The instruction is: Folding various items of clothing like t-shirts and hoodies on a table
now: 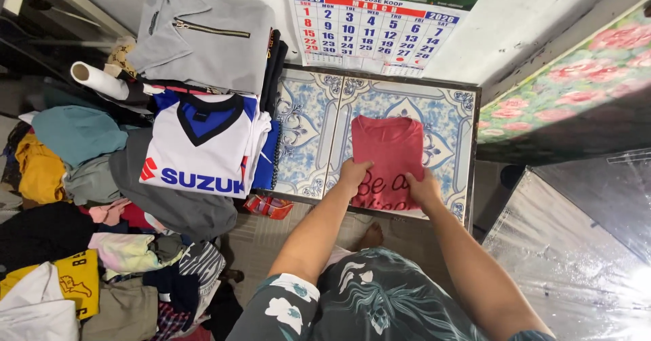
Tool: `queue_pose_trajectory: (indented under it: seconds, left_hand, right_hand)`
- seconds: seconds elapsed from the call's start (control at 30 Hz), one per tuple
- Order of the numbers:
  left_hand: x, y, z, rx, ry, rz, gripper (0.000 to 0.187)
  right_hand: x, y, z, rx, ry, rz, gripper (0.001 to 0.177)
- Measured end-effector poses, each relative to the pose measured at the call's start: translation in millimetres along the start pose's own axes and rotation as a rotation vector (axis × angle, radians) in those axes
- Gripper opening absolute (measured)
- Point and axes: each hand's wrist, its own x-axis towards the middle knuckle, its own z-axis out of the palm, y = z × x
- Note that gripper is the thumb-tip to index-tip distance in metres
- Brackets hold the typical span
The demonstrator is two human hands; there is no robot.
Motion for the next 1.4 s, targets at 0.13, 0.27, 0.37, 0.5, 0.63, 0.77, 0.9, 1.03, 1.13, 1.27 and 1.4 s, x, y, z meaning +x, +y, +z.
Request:
queue_pose_trajectory:
  seconds: [0.13, 0.27, 0.37, 0.5, 0.63, 0.77, 0.9, 1.03, 1.13, 1.27, 1.4]
  left_hand:
    - [-1.5, 6.1, -23.2, 0.292, 0.093, 0.167, 0.048]
    - [-26.7, 7.6, -37.2, 0.333, 0.142, 0.204, 0.052]
    - [-16.3, -0.4, -41.6, 0.333, 0.129, 0.179, 0.049]
    - [4.4, -24.9, -44.9, 0.25, 0.127, 0.193, 0.038]
    - [3.8, -21.3, -40.6, 0.13, 0.121, 0.179, 0.048]
    - [-26.2, 11.3, -25.3, 0.172, -0.021, 0.199, 0.055]
    - [-13.6, 12.0, -26.8, 0.303, 0.003, 0.245, 0.043]
    - [-28.5, 16.9, -51.6, 0.158, 0.089, 0.266, 0.034]
    - [-77.5, 36.9, -91.0, 0.034, 0.19, 0.369, 0.043]
    - [-139.7, 67.1, -158.5, -0.212, 0.198, 1.0, 0.092]
    - [-164.7, 94.9, -242.6, -0.028, 0.249, 1.068, 0.091]
  right_hand:
    - [5.3, 7.1, 8.0, -0.032, 0.065, -0.05, 0.043]
    - [-6.7, 8.0, 2.8, -0.173, 0.104, -0.059, 0.041]
    - [-1.5, -3.2, -8.4, -0.044, 0.133, -0.051, 0.033]
    - [-3.1, -4.2, -2.3, 0.031, 0.09, 0.074, 0.035]
    - [12.8, -1.8, -0.8, -0.076, 0.167, 0.07, 0.034]
    - [-16.3, -42.2, -17.4, -0.097, 0.029, 0.067, 0.069]
    - [-9.1, -49.8, -7.9, -0.088, 0.001, -0.018, 0.052]
    - [-26.1, -81.9, -8.1, 0.217, -0.058, -0.028, 0.049]
    - [-40.1, -110.7, -6.2, 0.487, -0.127, -0.294, 0.043]
    - [-84.7, -192.6, -34.2, 0.56, -0.357, -0.739, 0.085]
    - [-126.7, -251.6, -23.0, 0.394, -0.474, -0.862, 0.073]
